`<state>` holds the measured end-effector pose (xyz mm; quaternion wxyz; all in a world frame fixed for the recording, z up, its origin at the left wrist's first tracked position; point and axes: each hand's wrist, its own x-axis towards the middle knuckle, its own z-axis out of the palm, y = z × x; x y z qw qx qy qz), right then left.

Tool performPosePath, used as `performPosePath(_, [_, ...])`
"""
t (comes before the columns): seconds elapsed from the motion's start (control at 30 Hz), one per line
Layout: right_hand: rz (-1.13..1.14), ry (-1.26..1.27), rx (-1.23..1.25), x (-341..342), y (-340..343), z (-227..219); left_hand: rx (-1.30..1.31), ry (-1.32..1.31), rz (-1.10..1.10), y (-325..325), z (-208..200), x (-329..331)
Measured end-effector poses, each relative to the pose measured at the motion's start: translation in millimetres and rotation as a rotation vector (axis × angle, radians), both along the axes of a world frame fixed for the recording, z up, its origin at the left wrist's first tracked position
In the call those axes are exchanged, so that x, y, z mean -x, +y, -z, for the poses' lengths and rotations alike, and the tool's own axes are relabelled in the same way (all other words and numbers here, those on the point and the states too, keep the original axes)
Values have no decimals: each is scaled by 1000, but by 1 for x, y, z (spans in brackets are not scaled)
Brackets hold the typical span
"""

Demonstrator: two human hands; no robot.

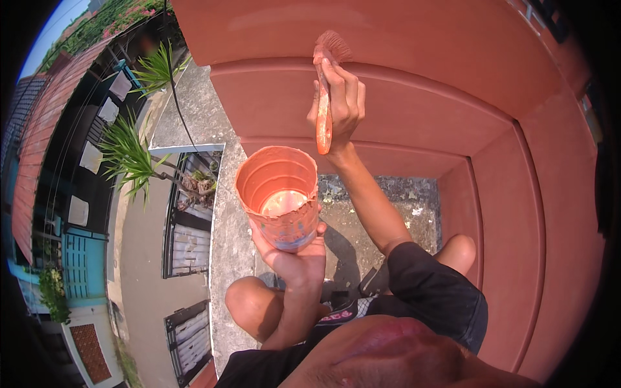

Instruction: The person paints a reddish-pink metal structure using a paintbrush and a small container of paint. They repeatedly dip the brush into the container and apply paint to the curved surface, working methodically along the edges and panels.

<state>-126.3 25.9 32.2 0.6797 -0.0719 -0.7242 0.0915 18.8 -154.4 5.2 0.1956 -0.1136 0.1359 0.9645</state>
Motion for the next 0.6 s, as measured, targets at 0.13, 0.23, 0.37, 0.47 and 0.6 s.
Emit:
performPosePath(0.13, [-291,-51,-56,21,-21,-9,29,-55,-29,3,-5,-3])
performPosePath(0.23, [-584,-93,24,16,-13,-21,65,-102,-60,4,-11,-2])
performPosePath(0.37, [-625,76,360,-15,34,-36,66,-88,-62,3,-13,2])
performPosePath(0.47, [-346,164,412,-58,73,-44,76,-79,-79,3,-11,0])
performPosePath(0.6, [-70,287,328,-81,87,-51,98,-65,-81,-2,-6,2])
